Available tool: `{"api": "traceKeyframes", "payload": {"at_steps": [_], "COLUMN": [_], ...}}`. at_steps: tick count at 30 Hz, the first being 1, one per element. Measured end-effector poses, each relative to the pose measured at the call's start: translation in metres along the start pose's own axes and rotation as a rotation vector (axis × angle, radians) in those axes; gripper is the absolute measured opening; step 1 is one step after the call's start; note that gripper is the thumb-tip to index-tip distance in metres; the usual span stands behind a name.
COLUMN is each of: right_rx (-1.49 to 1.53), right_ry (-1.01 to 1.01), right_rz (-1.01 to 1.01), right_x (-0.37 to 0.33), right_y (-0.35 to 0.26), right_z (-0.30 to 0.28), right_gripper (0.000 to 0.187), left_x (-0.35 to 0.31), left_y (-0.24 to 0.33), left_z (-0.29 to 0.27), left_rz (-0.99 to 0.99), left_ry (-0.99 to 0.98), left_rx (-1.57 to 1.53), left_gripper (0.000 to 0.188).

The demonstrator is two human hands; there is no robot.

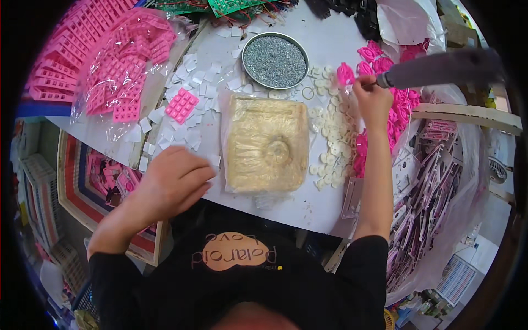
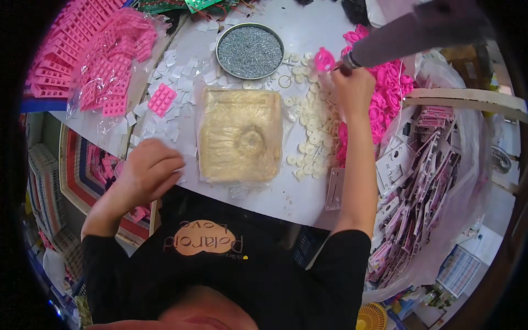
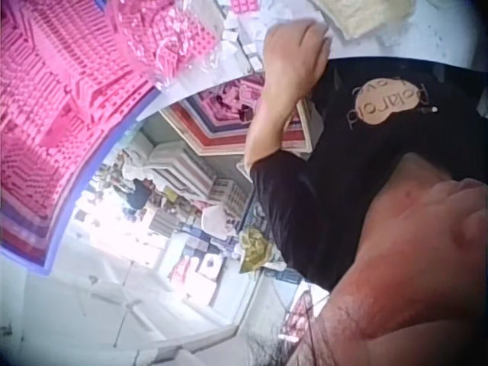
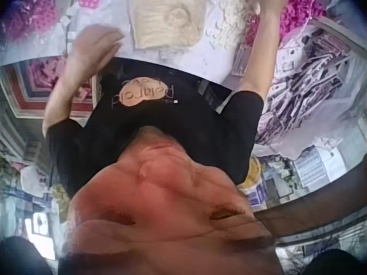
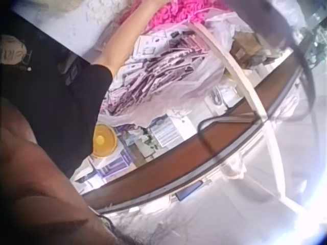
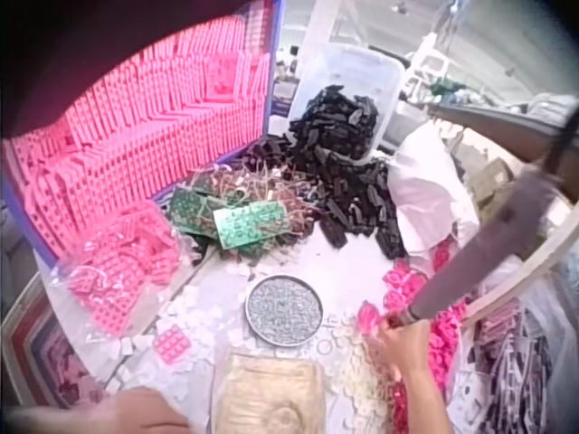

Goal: Assembling a pink toy calculator by installing a circuit board, internal components, and plastic casing parts.

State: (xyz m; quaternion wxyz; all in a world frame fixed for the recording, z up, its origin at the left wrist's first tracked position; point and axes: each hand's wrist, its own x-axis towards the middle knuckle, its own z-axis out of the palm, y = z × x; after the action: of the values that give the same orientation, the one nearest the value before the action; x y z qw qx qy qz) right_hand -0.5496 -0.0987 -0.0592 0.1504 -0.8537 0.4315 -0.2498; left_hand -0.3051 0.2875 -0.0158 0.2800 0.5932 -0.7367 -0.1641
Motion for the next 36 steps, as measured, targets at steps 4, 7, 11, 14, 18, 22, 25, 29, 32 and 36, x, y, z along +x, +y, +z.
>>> {"api": "traceKeyframes", "payload": {"at_steps": [4,7,11,14,18,22,25,29,32,36], "right_rx": [0.416,0.177,0.076,0.016,0.013,0.06,0.096,0.152,0.166,0.109], "right_ry": [-0.381,-0.524,-0.633,-0.72,-0.624,-0.56,-0.496,-0.488,-0.441,-0.49], "right_rz": [-0.22,-0.649,-0.761,-0.797,-0.676,-0.629,-0.508,-0.501,-0.547,-0.475], "right_x": [-0.086,-0.108,-0.101,-0.093,-0.106,-0.111,-0.125,-0.133,-0.135,-0.144], "right_y": [-0.057,-0.087,-0.099,-0.102,-0.115,-0.115,-0.121,-0.117,-0.107,-0.095], "right_z": [-0.027,-0.019,-0.007,-0.002,-0.005,-0.011,-0.032,-0.058,-0.057,-0.069], "right_gripper": [0.01,0.014,0.015,0.019,0.021,0.03,0.035,0.031,0.027,0.024], "left_x": [0.052,0.069,0.057,0.051,0.042,0.058,0.075,0.079,0.023,0.039], "left_y": [-0.004,-0.005,-0.002,0.009,0.014,-0.002,-0.04,-0.144,-0.289,-0.287], "left_z": [0.038,0.062,0.09,0.09,0.103,0.06,-0.028,-0.191,-0.32,-0.372], "left_rz": [0.094,0.164,0.19,0.159,0.157,0.098,-0.052,-0.231,-0.878,-1.092], "left_ry": [0.141,0.066,-0.137,-0.162,-0.156,-0.331,-0.101,0.811,1.218,1.621], "left_rx": [-0.072,-0.019,0.144,0.224,0.4,-0.271,-0.601,0.802,1.085,0.486], "left_gripper": [0.051,0.058,0.061,0.06,0.063,0.067,0.06,0.051,0.078,0.069]}}
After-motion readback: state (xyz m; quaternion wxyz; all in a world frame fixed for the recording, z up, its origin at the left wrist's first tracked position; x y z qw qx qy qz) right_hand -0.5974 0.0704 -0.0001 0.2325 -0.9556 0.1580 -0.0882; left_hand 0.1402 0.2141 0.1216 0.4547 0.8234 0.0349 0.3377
